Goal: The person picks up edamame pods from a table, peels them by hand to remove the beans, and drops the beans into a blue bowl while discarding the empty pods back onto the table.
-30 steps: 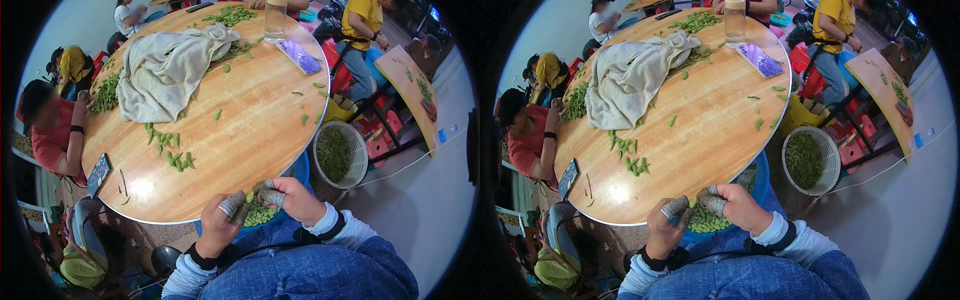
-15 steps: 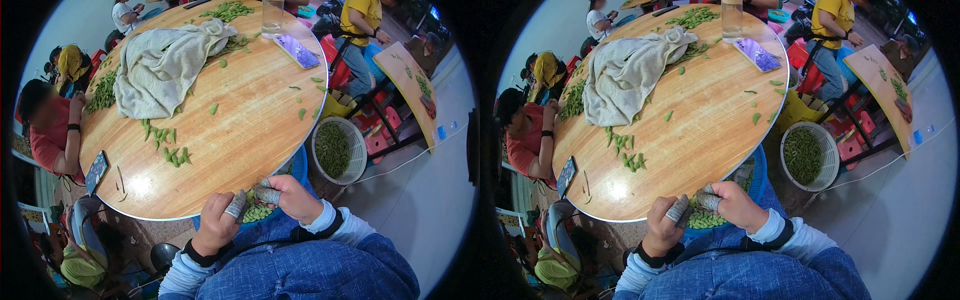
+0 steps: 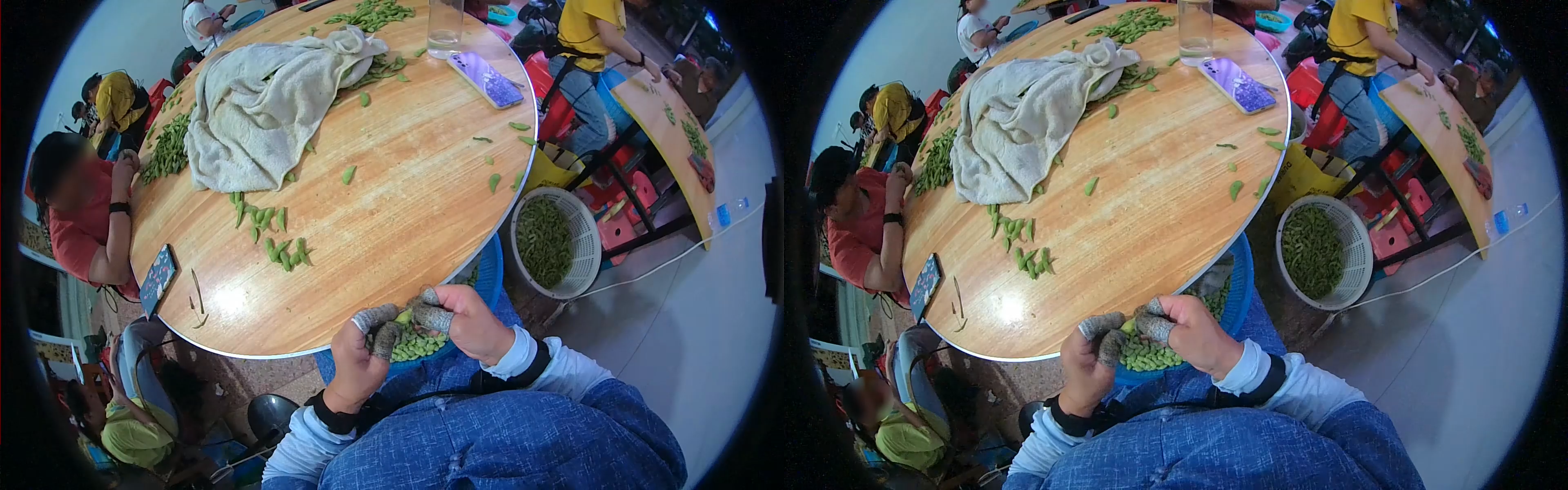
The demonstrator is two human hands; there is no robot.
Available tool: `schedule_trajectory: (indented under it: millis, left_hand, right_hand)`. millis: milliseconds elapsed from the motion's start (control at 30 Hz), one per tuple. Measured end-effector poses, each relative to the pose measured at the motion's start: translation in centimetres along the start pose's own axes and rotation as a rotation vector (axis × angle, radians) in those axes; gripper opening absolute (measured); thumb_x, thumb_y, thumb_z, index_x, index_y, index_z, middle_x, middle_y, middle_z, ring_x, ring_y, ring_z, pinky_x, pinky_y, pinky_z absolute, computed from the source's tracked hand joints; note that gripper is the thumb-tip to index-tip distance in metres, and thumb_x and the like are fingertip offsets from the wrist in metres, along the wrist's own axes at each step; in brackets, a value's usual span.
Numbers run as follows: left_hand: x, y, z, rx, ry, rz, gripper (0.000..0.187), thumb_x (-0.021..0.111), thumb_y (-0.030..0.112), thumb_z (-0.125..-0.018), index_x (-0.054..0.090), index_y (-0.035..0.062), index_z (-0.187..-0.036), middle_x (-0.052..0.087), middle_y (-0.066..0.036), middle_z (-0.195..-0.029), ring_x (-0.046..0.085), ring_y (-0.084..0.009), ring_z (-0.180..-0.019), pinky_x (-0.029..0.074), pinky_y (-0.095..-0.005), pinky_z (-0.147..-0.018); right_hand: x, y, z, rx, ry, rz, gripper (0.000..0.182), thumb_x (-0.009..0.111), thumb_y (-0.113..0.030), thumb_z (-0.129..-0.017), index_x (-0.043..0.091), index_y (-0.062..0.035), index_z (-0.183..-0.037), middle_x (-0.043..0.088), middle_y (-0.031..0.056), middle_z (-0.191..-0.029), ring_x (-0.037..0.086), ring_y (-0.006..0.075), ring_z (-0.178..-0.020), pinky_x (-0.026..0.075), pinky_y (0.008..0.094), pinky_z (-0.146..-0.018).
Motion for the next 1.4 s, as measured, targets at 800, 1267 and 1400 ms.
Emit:
schedule_trajectory:
  millis: [800,1267,1400]
  left_hand:
    - [-1.7,0.9,-0.9,-0.202,-0.347,0.126,0.016,0.061,0.010,-0.079,0.060,-0.0013,-0.090,0.062,-0.007,-0.075,0.055,-0.0108,-0.067,0.045,-0.0243,-0.060]
    - [-1.4,0.4,-0.5,-0.288,-0.478,0.217,0.013,0.064,0.005,-0.074,0.060,-0.0018,-0.084,0.063,-0.010,-0.073,0.057,-0.0103,-0.065,0.045,-0.0254,-0.058]
    - [-1.7,1.2,-0.5,-0.312,-0.299,0.120,0.015,0.065,0.006,-0.075,0.062,-0.0025,-0.087,0.062,-0.004,-0.069,0.054,-0.0071,-0.061,0.044,-0.0213,-0.055]
  right_hand:
    - [0.1,-0.7,0.3,-0.161,-0.089,0.289,0.011,0.055,-0.001,-0.081,0.056,0.0030,-0.091,0.058,0.0008,-0.081,0.048,0.0050,-0.078,0.042,0.0221,-0.070]
    - [-0.2,-0.6,0.5,-0.075,-0.171,0.314,0.007,0.055,-0.002,-0.080,0.057,0.0023,-0.085,0.057,0.0004,-0.075,0.047,0.0056,-0.072,0.041,0.0237,-0.064]
    - [-0.1,0.0,0.3,0.091,-0.130,0.025,0.009,0.054,-0.001,-0.080,0.057,0.0028,-0.087,0.057,-0.0010,-0.076,0.048,0.0059,-0.072,0.042,0.0233,-0.064]
Point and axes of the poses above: each hand's wrist, its own z-axis away from the middle knuckle, its own x-axis out of the palm, y = z × x, the point moved 2 cm from there along -z, towards the middle knuckle
